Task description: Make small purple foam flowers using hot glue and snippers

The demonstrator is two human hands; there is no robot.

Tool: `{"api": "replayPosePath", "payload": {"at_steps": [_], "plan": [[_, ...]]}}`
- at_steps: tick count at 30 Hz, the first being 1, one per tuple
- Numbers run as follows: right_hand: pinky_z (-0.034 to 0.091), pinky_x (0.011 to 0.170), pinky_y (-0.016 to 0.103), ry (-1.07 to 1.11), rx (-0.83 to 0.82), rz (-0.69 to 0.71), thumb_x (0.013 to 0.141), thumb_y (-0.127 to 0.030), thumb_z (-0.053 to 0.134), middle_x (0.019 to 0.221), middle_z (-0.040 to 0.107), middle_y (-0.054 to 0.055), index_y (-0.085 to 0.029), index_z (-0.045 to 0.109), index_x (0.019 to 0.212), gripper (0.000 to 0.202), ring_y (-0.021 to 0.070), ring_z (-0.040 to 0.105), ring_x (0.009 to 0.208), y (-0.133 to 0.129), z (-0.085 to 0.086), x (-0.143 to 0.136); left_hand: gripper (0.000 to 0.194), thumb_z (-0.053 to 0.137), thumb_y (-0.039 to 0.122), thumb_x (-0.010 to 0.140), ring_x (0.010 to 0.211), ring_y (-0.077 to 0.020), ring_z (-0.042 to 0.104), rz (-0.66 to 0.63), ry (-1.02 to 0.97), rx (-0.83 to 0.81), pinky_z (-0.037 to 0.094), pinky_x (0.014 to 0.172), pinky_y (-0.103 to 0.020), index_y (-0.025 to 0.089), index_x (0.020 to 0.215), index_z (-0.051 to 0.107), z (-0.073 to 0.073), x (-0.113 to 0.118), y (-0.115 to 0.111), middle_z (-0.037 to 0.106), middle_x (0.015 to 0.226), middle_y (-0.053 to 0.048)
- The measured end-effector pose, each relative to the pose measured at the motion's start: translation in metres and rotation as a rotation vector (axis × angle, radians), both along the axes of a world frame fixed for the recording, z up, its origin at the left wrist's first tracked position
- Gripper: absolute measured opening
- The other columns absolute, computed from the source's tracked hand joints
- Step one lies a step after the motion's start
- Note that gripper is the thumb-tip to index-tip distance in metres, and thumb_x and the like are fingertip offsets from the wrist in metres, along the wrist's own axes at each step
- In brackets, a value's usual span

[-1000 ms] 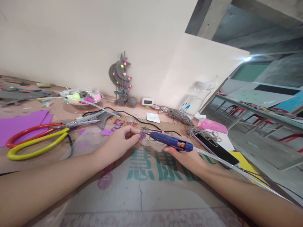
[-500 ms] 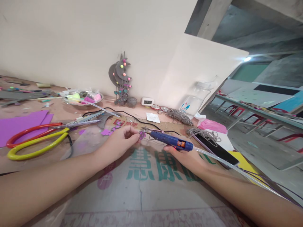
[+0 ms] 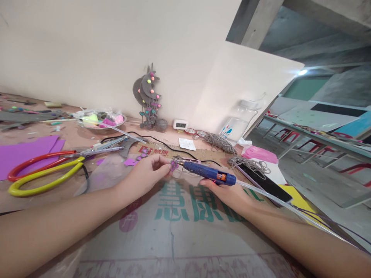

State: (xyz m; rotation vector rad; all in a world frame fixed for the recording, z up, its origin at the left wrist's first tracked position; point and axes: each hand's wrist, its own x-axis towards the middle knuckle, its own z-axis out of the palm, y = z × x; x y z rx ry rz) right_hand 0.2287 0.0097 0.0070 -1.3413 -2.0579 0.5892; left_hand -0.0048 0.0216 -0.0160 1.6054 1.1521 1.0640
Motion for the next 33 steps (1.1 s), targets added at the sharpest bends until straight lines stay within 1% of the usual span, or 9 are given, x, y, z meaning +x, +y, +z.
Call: {"api": "replayPosePath", "payload": {"at_steps": [5,10,14,19,25,33], "plan": [[0.043,0.061,0.024,0.003,-0.003,0.01,0.075,-0.039,0.06,0.074,0.06,-0.001,-0.02,0.06,0.079,0.019,0.0138,0.054,0.066,-0.0001,0.0009,-0.0004,0.013,0.052,0.031,0.076,0.069,-0.0167,0.059,0.003,0.007,-0.017,0.043,0.065,-0.026,0.018,0.074,0.056,0.0022,-0.0002,-0.001,0.064,0.071,-0.001],[0.045,0.064,0.026,0.026,-0.004,-0.001,0.075,-0.04,0.06,0.078,0.062,0.0,-0.021,0.061,0.085,0.021,0.015,0.056,0.069,0.0007,-0.0009,0.0005,0.014,0.052,0.031,0.076,0.07,-0.0166,0.059,-0.002,0.01,-0.008,0.043,0.066,-0.026,0.018,0.075,0.057,0.0034,0.0001,-0.0017,0.064,0.072,-0.001],[0.046,0.065,0.027,0.042,-0.015,-0.003,0.075,-0.041,0.06,0.077,0.062,0.0,-0.021,0.06,0.087,0.024,0.0156,0.057,0.07,0.001,-0.0022,0.001,0.015,0.051,0.032,0.077,0.067,-0.0156,0.059,-0.017,-0.008,-0.005,0.043,0.066,-0.026,0.018,0.077,0.057,0.0028,0.0002,-0.0016,0.063,0.071,0.0],[0.045,0.065,0.026,0.039,-0.019,-0.028,0.075,-0.042,0.06,0.075,0.061,0.0,-0.021,0.059,0.081,0.022,0.0159,0.058,0.07,0.0007,-0.0026,0.0009,0.015,0.051,0.032,0.078,0.069,-0.0161,0.06,-0.015,-0.004,-0.008,0.044,0.067,-0.027,0.018,0.078,0.057,0.001,0.0,-0.0009,0.064,0.072,-0.001],[0.045,0.064,0.025,0.05,-0.054,-0.03,0.076,-0.04,0.058,0.076,0.061,-0.001,-0.022,0.059,0.085,0.02,0.0148,0.056,0.069,-0.0009,-0.0003,-0.0012,0.015,0.051,0.033,0.078,0.07,-0.0165,0.061,-0.006,-0.013,-0.028,0.044,0.067,-0.027,0.019,0.076,0.054,0.0018,0.0003,-0.0016,0.064,0.072,-0.001],[0.045,0.065,0.026,0.05,-0.06,-0.062,0.075,-0.041,0.058,0.076,0.061,-0.001,-0.022,0.06,0.09,0.025,0.0154,0.057,0.069,-0.0017,0.001,-0.0029,0.016,0.052,0.034,0.077,0.071,-0.0169,0.061,0.002,-0.031,-0.026,0.045,0.068,-0.028,0.018,0.076,0.055,-0.0005,-0.0007,-0.0007,0.064,0.073,-0.001]]}}
